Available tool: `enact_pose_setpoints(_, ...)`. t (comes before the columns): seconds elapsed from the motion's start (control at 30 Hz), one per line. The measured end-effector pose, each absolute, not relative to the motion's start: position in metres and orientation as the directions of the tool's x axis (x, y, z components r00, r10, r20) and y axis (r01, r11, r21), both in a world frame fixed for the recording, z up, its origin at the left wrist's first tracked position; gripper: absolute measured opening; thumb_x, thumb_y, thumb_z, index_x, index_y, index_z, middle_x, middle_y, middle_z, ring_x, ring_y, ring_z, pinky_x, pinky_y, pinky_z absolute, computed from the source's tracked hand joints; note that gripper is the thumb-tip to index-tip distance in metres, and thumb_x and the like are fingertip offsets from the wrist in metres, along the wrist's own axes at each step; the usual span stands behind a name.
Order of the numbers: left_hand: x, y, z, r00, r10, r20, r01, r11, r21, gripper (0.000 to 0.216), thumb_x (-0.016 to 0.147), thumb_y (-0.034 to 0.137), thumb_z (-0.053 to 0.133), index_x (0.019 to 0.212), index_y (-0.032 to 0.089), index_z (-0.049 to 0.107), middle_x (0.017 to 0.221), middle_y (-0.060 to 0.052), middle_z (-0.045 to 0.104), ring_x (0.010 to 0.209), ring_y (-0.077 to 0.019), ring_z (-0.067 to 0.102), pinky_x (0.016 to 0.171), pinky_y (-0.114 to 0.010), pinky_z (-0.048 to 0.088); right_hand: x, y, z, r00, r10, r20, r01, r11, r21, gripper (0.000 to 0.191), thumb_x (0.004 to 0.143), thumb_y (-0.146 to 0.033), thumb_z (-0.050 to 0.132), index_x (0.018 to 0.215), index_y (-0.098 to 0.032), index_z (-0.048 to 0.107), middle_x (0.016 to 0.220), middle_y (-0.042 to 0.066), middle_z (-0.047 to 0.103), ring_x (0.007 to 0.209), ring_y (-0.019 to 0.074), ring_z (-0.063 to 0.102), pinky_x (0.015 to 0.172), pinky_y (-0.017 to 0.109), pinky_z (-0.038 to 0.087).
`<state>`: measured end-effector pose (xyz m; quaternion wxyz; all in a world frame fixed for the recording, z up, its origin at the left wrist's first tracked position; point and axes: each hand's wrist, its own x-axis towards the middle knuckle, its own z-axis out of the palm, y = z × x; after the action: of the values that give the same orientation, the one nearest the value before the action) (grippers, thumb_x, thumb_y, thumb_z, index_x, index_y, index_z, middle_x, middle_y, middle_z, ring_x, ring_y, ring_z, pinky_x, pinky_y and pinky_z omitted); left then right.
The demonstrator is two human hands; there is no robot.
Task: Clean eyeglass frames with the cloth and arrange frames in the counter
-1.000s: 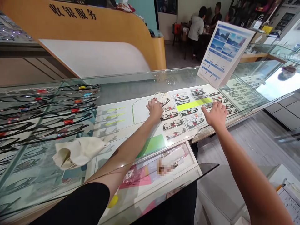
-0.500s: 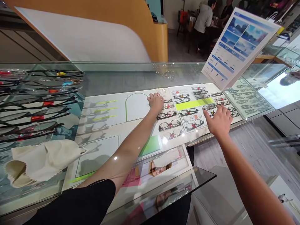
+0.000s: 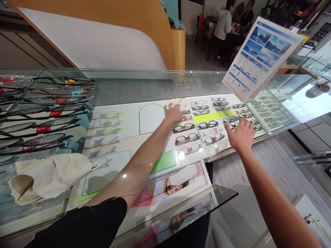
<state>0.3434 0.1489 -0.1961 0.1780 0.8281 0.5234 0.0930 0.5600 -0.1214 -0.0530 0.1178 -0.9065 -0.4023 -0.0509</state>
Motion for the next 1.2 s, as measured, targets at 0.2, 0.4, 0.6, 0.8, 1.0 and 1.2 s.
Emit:
enact_pose_setpoints(0.2, 0.343, 0.151, -0.197, 0.450, 0.891, -0.065, 0.839, -0.396, 0.372, 0.074, 0.110, 0.061, 0.032, 0.166, 0.016, 0.049, 0.184, -0.016, 0.033, 0.175, -0.0438, 0.007, 0.139, -0.069, 0.006, 0.562, -0.121, -0.055, 0.665, 0.717, 0.210, 0.746, -0.648, -0.153, 0.086, 0.097, -0.077, 0.043, 0.154, -0.014, 0.056, 0.163, 0.026, 0.054, 0.151, 0.0487, 0.045, 0.122, 0.067, 0.038)
enact_pose_setpoints(0.4, 0.342, 0.147, -0.194, 0.441, 0.895, -0.066, 0.846, -0.390, 0.363, 0.079, 0.110, 0.065, 0.029, 0.168, 0.015, 0.048, 0.188, -0.015, 0.024, 0.176, -0.0437, 0.004, 0.139, -0.068, 0.005, 0.559, -0.121, -0.052, 0.679, 0.711, 0.181, 0.734, -0.660, -0.161, 0.085, 0.097, -0.073, 0.046, 0.156, -0.012, 0.055, 0.166, 0.026, 0.052, 0.154, 0.0481, 0.044, 0.125, 0.067, 0.035)
enact_pose_setpoints(0.6, 0.345, 0.146, -0.200, 0.426, 0.901, -0.079, 0.837, -0.359, 0.412, 0.081, 0.109, 0.064, 0.030, 0.174, 0.016, 0.037, 0.186, -0.014, 0.030, 0.176, -0.0426, 0.006, 0.140, -0.066, 0.007, 0.560, -0.121, -0.053, 0.674, 0.712, 0.198, 0.739, -0.653, -0.167, 0.085, 0.096, -0.075, 0.045, 0.155, -0.014, 0.055, 0.166, 0.026, 0.052, 0.153, 0.0484, 0.044, 0.124, 0.068, 0.036)
enact_pose_setpoints(0.8, 0.354, 0.146, -0.205, 0.418, 0.904, -0.087, 0.846, -0.353, 0.399, 0.080, 0.109, 0.064, 0.031, 0.170, 0.013, 0.044, 0.186, -0.018, 0.029, 0.175, -0.0425, 0.009, 0.139, -0.068, 0.011, 0.564, -0.122, -0.056, 0.656, 0.722, 0.219, 0.754, -0.633, -0.175, 0.083, 0.096, -0.076, 0.045, 0.152, -0.016, 0.057, 0.165, 0.025, 0.053, 0.152, 0.0491, 0.045, 0.122, 0.069, 0.038)
enact_pose_setpoints(1.0, 0.361, 0.147, -0.206, 0.409, 0.903, -0.128, 0.867, -0.341, 0.364, 0.086, 0.108, 0.067, 0.026, 0.168, 0.008, 0.046, 0.188, -0.020, 0.020, 0.175, -0.0445, 0.008, 0.139, -0.067, 0.015, 0.558, -0.121, -0.049, 0.684, 0.709, 0.170, 0.729, -0.661, -0.176, 0.085, 0.096, -0.071, 0.048, 0.156, -0.012, 0.055, 0.168, 0.026, 0.050, 0.156, 0.0481, 0.042, 0.127, 0.067, 0.033)
enact_pose_setpoints(1.2, 0.362, 0.146, -0.208, 0.407, 0.903, -0.135, 0.866, -0.334, 0.372, 0.087, 0.107, 0.068, 0.027, 0.173, 0.012, 0.041, 0.188, -0.018, 0.019, 0.175, -0.0451, 0.008, 0.138, -0.068, 0.015, 0.555, -0.122, -0.047, 0.688, 0.707, 0.164, 0.726, -0.665, -0.178, 0.082, 0.097, -0.070, 0.049, 0.156, -0.013, 0.054, 0.169, 0.026, 0.051, 0.156, 0.0483, 0.042, 0.127, 0.068, 0.034)
